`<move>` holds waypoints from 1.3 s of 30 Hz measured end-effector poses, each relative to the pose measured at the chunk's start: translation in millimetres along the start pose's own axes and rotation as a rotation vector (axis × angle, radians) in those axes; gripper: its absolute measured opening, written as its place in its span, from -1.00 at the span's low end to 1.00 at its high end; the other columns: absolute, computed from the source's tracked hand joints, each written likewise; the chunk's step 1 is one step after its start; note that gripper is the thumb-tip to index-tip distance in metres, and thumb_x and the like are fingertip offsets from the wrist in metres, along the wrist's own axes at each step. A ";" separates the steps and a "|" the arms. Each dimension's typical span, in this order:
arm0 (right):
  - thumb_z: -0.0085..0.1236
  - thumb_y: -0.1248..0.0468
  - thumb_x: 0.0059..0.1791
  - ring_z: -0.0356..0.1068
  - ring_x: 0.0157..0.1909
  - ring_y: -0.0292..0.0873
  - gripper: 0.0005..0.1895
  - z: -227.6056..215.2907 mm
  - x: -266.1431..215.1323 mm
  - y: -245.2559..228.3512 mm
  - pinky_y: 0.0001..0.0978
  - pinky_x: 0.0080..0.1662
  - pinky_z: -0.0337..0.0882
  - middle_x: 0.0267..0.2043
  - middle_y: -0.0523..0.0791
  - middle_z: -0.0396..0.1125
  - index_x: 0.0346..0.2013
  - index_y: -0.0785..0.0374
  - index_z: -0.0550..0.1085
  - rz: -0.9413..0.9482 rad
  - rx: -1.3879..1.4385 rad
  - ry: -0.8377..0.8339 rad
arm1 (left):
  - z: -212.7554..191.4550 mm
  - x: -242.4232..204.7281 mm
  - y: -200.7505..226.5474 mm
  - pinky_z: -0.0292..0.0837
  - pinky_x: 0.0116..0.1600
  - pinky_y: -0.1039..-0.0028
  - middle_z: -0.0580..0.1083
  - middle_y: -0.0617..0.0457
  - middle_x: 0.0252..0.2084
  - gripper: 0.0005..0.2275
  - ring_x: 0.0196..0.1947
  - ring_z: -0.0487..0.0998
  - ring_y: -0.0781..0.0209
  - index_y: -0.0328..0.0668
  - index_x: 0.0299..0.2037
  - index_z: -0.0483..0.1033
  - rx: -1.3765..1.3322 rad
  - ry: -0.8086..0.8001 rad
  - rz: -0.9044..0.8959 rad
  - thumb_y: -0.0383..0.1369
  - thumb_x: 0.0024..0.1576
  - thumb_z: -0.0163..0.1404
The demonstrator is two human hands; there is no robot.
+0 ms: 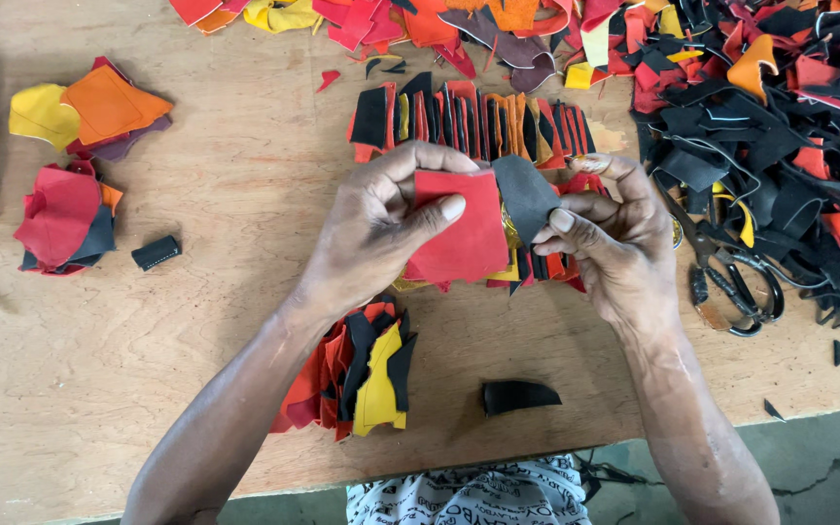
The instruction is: The person repeatedly picks up small, colorful fabric pieces from a pile on a wooden table. They apply a yellow adhesive from a small glass jar onto the edges of the fabric using their finger and then press the pieces together or set them aside.
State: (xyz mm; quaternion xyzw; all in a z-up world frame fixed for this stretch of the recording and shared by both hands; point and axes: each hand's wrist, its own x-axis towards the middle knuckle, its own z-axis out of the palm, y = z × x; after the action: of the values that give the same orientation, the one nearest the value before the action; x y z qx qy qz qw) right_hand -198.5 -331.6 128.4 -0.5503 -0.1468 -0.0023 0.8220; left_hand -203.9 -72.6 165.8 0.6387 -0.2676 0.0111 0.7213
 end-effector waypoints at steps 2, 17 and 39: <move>0.16 0.57 0.04 0.54 -0.19 -0.11 -0.45 2.7 -4.0 -3.6 -0.31 -0.12 0.62 -0.17 0.06 0.47 0.27 0.30 0.22 -0.054 -0.148 0.039 | -2.9 0.3 2.6 0.52 0.31 0.45 0.50 -0.11 0.15 -0.82 0.23 0.50 0.31 -0.38 0.02 0.50 0.024 -0.054 0.135 -0.61 0.22 0.04; 0.43 0.29 -0.32 0.11 0.25 0.18 -0.43 17.7 25.6 -68.8 -0.02 0.21 0.27 0.31 0.02 0.17 0.00 0.16 0.62 -0.418 -1.685 -0.471 | -25.7 -2.7 -40.4 0.58 0.02 0.54 0.60 0.11 -0.10 -0.82 -0.14 0.59 0.40 -0.32 -0.05 0.61 -0.111 0.001 -0.217 -0.58 0.14 0.17; 0.35 0.46 -0.37 -0.07 0.43 0.06 -0.41 6.7 61.7 -14.6 -0.11 0.31 0.17 0.45 -0.05 0.00 -0.03 0.28 0.58 0.133 -1.756 -0.726 | 12.6 -19.5 -70.0 0.45 0.07 0.30 0.58 -0.08 -0.13 -0.69 -0.06 0.60 0.01 -0.24 -0.11 0.58 0.581 -0.708 -0.395 -0.43 -0.07 0.27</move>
State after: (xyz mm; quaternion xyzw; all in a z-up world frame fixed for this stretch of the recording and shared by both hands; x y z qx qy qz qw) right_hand -143.5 -321.5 159.0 -0.9454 -0.3074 0.1063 0.0179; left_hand -200.2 -90.8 94.4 0.8163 -0.3560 -0.2690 0.3668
